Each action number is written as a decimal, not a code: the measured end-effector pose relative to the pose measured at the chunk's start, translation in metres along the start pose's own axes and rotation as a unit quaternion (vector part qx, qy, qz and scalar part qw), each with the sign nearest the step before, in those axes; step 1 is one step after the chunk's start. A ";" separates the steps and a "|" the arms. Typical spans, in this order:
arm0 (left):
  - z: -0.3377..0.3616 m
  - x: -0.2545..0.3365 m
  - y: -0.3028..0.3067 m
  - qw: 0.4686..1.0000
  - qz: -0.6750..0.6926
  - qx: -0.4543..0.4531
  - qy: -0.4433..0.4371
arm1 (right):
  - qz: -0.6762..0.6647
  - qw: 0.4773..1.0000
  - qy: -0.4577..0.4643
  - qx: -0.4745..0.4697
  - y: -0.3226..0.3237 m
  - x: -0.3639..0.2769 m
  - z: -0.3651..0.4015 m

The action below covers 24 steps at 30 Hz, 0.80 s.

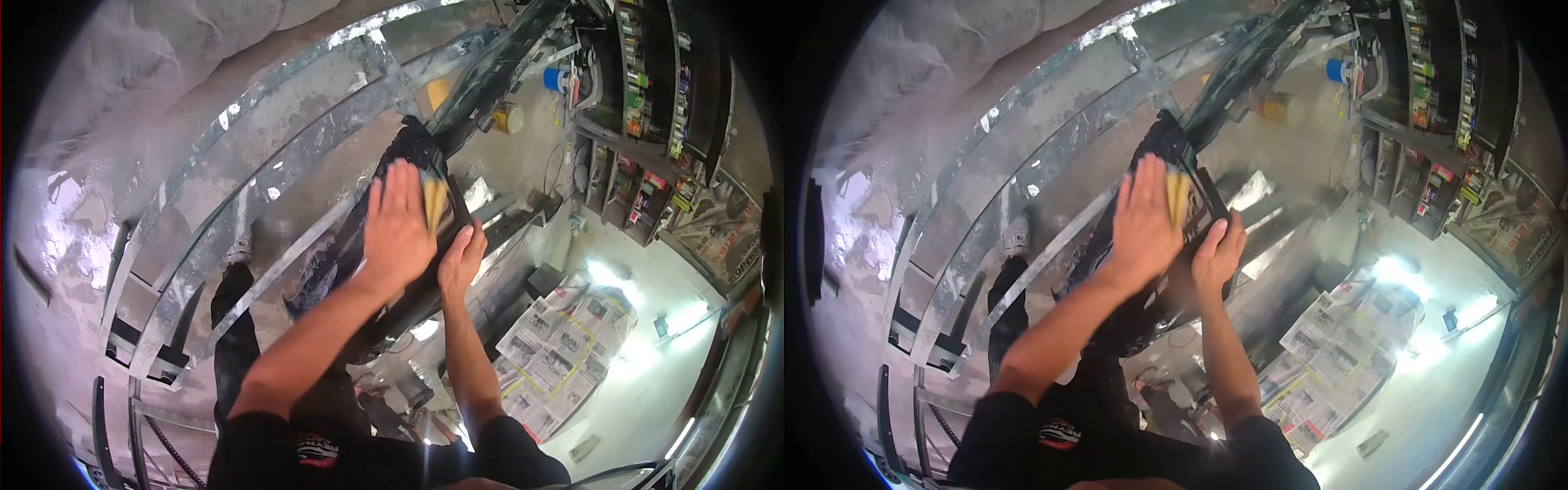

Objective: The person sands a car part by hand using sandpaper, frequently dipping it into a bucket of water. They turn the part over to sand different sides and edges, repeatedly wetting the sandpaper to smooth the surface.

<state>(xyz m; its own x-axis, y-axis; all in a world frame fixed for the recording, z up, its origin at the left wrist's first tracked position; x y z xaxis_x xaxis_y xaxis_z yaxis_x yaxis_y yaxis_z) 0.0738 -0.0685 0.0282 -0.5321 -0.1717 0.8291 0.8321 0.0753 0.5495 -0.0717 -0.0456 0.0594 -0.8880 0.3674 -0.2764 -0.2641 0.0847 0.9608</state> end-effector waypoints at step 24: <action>0.017 0.001 -0.012 0.992 0.122 -0.008 -0.016 | 0.004 1.000 0.005 -0.003 0.000 0.006 -0.001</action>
<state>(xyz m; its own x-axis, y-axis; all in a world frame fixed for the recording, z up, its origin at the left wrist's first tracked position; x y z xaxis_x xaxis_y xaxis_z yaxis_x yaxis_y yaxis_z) 0.0604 -0.0534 0.0242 -0.3189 -0.1197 0.9402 0.9389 0.0959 0.3307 -0.0772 -0.0447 0.0577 -0.8936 0.3589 -0.2698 -0.2598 0.0769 0.9626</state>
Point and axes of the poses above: each hand's wrist, its own z-axis away from the middle knuckle, its own y-axis out of the back of the hand, x = y × z, the point moved 1 cm from there along -z, towards the middle knuckle, and after that the axes turned 2 degrees about x, right-handed, at the moved point
